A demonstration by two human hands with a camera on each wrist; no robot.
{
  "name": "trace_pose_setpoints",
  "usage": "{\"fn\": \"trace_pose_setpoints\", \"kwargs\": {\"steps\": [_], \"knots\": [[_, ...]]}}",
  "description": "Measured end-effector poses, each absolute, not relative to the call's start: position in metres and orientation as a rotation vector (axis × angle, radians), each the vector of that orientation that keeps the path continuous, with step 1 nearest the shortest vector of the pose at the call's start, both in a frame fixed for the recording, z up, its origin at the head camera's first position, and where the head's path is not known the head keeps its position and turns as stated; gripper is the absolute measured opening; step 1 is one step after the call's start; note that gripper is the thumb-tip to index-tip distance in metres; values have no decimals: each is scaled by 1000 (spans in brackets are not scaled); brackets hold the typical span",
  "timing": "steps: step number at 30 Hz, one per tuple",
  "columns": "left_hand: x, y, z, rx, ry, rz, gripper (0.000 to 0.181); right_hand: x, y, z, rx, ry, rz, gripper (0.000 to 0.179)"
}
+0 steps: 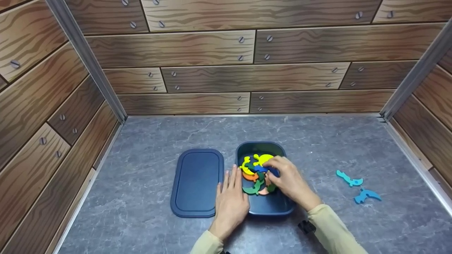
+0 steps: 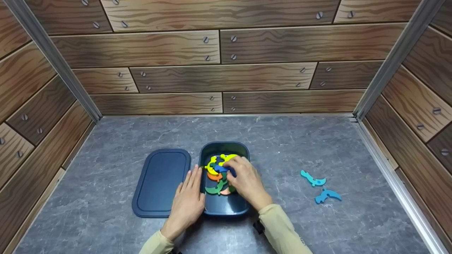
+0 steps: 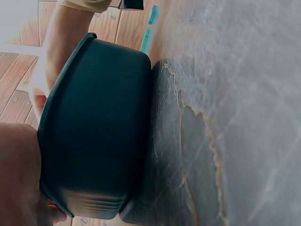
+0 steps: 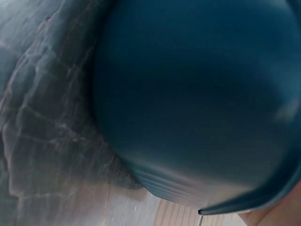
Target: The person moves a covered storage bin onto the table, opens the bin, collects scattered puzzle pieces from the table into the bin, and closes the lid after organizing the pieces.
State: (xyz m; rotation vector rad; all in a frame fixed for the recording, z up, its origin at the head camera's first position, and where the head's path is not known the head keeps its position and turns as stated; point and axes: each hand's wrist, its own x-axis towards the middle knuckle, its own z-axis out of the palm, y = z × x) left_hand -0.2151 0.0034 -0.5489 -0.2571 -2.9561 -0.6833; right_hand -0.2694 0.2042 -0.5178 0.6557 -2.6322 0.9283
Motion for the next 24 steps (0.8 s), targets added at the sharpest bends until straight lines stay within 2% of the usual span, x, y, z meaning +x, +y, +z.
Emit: {"fn": "trace_pose_setpoints", "kwargs": {"steps": [10,24], "knots": [[-214,4,-549,-258,-2926,-678,65,-268,200,-521,634,-2614,965,18],[-213,3,-549,-256,-2952,-679,65,-252,224,-523,541,-2551,1054,17]]}}
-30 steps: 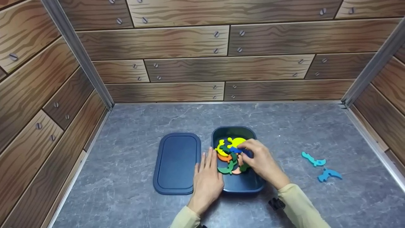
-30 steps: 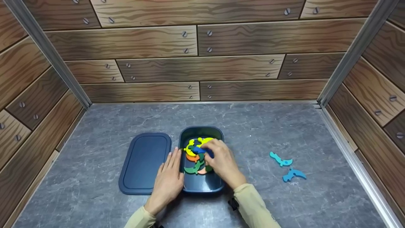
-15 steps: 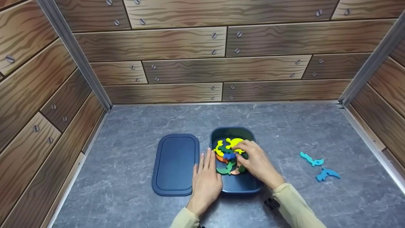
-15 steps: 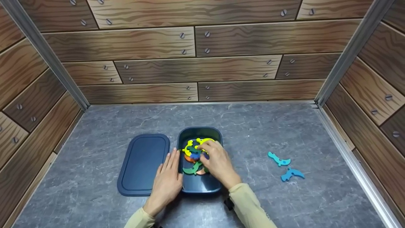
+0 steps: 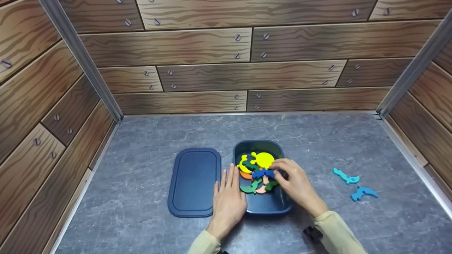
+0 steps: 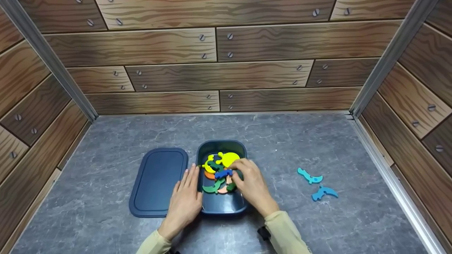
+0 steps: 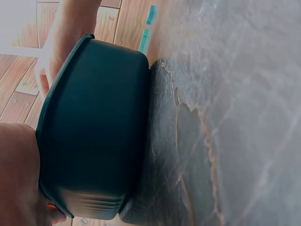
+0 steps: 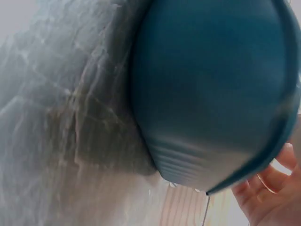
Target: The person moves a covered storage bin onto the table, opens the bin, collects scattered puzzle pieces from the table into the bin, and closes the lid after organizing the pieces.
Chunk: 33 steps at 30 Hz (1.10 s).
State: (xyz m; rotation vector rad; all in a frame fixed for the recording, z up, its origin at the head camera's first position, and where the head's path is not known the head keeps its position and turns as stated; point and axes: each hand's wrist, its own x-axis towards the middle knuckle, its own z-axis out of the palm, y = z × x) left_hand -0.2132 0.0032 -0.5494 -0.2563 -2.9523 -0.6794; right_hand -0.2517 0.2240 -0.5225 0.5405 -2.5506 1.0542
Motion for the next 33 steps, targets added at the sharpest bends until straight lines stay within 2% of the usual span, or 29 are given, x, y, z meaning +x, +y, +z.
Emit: {"fn": "trace_pose_setpoints", "kwargs": {"steps": [14,33], "knots": [[-212,0,-550,-248,-2944,-679,64,-244,275,-526,476,-2479,931,30],[-212,2,-550,-254,-2940,-696,64,-228,349,-531,62,-2737,656,31]]}}
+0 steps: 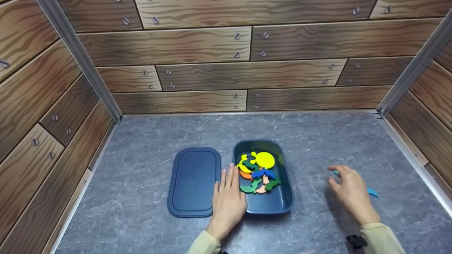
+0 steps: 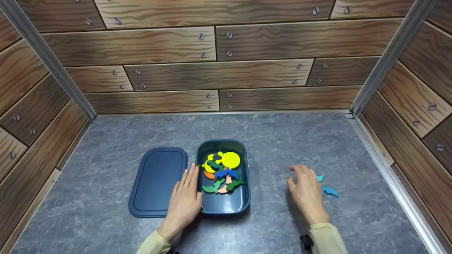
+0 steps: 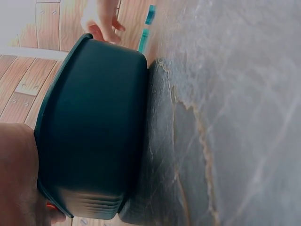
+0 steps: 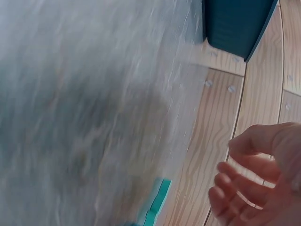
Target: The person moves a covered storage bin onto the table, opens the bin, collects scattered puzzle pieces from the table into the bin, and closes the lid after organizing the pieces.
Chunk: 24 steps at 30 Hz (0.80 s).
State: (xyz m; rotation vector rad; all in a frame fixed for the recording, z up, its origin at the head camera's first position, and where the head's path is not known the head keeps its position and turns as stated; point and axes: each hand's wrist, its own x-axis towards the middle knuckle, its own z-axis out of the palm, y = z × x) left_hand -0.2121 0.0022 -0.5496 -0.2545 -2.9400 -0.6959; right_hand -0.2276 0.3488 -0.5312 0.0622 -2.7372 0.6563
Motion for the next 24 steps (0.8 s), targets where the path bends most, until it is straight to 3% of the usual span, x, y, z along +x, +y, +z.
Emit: {"fn": "trace_pose_setpoints", "kwargs": {"steps": [14,24], "knots": [[-211,3,-551,-250,-2934,-684,65,-240,386,-541,-98,-3017,594,43],[-213,4,-551,-250,-2928,-681,65,-245,394,-548,-41,-2963,605,36]]}}
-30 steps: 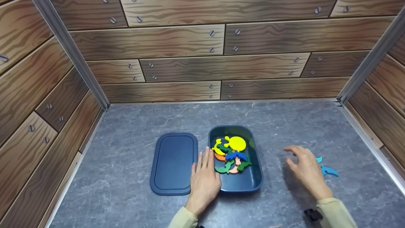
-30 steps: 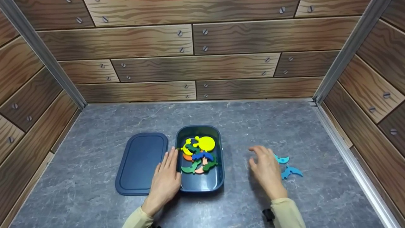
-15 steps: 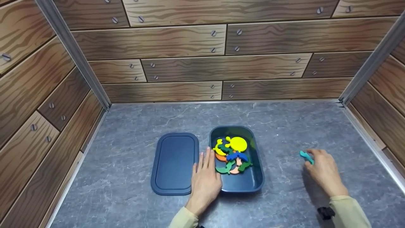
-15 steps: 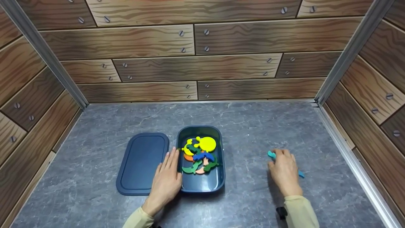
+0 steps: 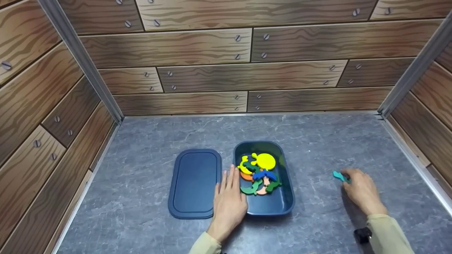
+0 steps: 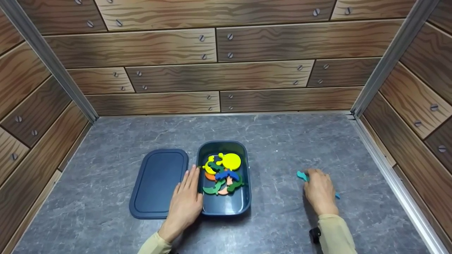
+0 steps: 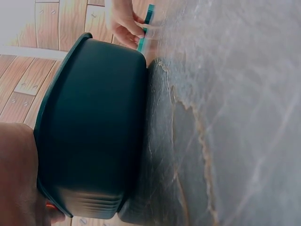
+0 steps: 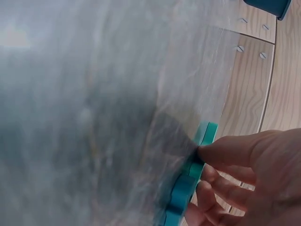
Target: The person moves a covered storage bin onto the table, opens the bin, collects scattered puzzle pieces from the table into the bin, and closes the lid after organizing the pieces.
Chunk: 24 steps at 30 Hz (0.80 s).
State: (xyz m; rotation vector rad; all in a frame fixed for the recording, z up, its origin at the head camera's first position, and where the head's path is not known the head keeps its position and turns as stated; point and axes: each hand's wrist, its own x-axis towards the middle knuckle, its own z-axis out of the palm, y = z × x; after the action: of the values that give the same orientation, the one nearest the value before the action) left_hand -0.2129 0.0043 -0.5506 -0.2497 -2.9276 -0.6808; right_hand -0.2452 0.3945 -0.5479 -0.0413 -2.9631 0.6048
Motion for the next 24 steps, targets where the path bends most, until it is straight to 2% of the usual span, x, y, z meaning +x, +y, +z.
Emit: {"fn": "trace_pose_setpoints", "kwargs": {"steps": [24], "knots": [[-213,4,-550,-238,-2946,-703,65,-246,391,-547,18,-2978,509,30]]}}
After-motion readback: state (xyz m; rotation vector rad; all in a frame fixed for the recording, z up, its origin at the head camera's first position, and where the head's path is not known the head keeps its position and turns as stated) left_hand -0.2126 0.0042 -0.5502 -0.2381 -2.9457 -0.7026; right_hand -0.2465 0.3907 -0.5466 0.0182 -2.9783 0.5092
